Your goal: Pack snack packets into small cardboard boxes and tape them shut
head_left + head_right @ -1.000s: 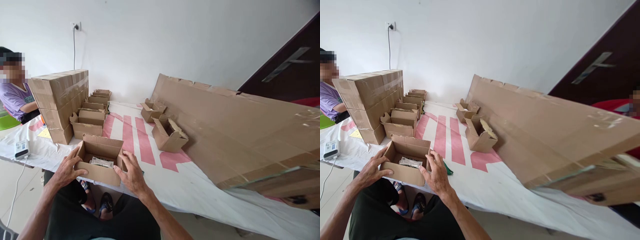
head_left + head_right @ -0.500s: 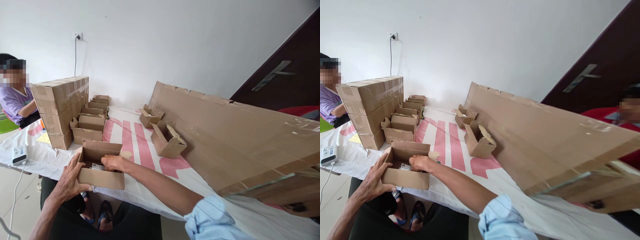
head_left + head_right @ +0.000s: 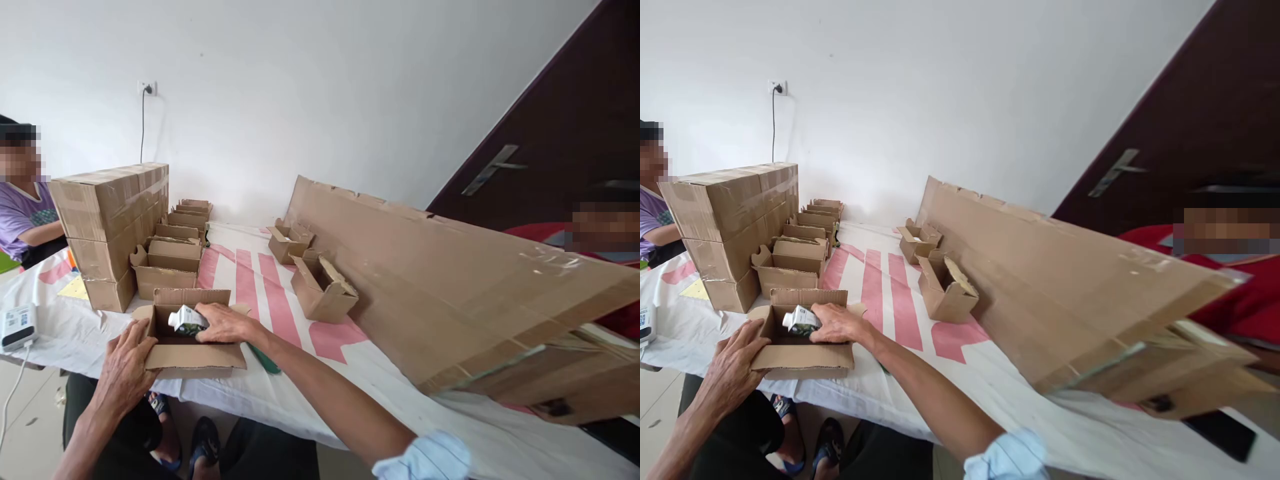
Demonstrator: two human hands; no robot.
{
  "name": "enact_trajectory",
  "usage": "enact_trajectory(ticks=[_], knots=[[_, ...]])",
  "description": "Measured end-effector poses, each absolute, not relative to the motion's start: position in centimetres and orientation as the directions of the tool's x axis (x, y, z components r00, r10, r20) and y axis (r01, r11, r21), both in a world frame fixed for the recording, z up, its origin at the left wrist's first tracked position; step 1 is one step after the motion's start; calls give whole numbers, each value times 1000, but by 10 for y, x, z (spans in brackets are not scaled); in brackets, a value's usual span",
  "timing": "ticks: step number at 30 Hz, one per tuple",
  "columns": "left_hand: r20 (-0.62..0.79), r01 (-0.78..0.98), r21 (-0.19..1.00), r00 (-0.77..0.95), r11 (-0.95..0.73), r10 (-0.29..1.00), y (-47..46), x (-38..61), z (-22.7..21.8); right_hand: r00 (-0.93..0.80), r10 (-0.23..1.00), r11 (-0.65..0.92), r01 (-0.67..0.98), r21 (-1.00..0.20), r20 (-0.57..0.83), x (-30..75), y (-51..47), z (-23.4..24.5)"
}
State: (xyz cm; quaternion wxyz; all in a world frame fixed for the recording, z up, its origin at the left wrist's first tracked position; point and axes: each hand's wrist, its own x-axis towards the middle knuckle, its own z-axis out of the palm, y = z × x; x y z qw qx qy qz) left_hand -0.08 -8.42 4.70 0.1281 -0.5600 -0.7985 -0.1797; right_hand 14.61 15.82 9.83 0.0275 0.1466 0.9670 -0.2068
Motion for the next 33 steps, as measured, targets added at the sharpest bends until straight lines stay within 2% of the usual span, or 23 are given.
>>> enact_trajectory(ticks=[3, 6, 8, 10, 14, 17, 19, 22, 24, 30, 33], knots=[[423, 931, 208, -361, 299, 831, -77, -12, 54, -908, 407, 647, 210, -733, 99, 156, 172, 107], [462, 906, 364, -376, 215, 804, -67, -27, 62, -859, 492, 386, 67, -920, 144, 153, 186, 102], [472, 866, 478, -393, 146, 789, -59, -35, 69, -836, 537, 199, -2, -980, 111, 147, 195, 96], [457, 827, 540, -443, 155, 771, -51, -38, 74, -824, 561, 59, -55, -997, 79, 144, 201, 92], [427, 789, 543, -556, 290, 714, -33, -33, 77, -812, 573, -20, -153, -988, 114, 148, 206, 97], [512, 852, 477, -470, 217, 719, -28, -25, 70, -805, 584, -119, -214, -970, 106, 156, 206, 102], [537, 926, 351, -322, 141, 780, -30, -19, 62, -803, 591, -185, -226, -956, 75, 160, 205, 103], [463, 983, 154, -163, 102, 871, -36, -13, 51, -812, 579, -231, -258, -938, 80, 165, 200, 100], [423, 989, 83, -146, 122, 894, -36, -15, 48, -818, 567, -235, -275, -932, 98, 167, 193, 100], [425, 970, -6, -216, 241, 879, -18, -44, 55, -811, 545, -216, -380, -900, 212, 176, 159, 106], [453, 957, -28, -246, 289, 857, -16, -46, 58, -842, 505, -264, -361, -894, 191, 180, 140, 100]])
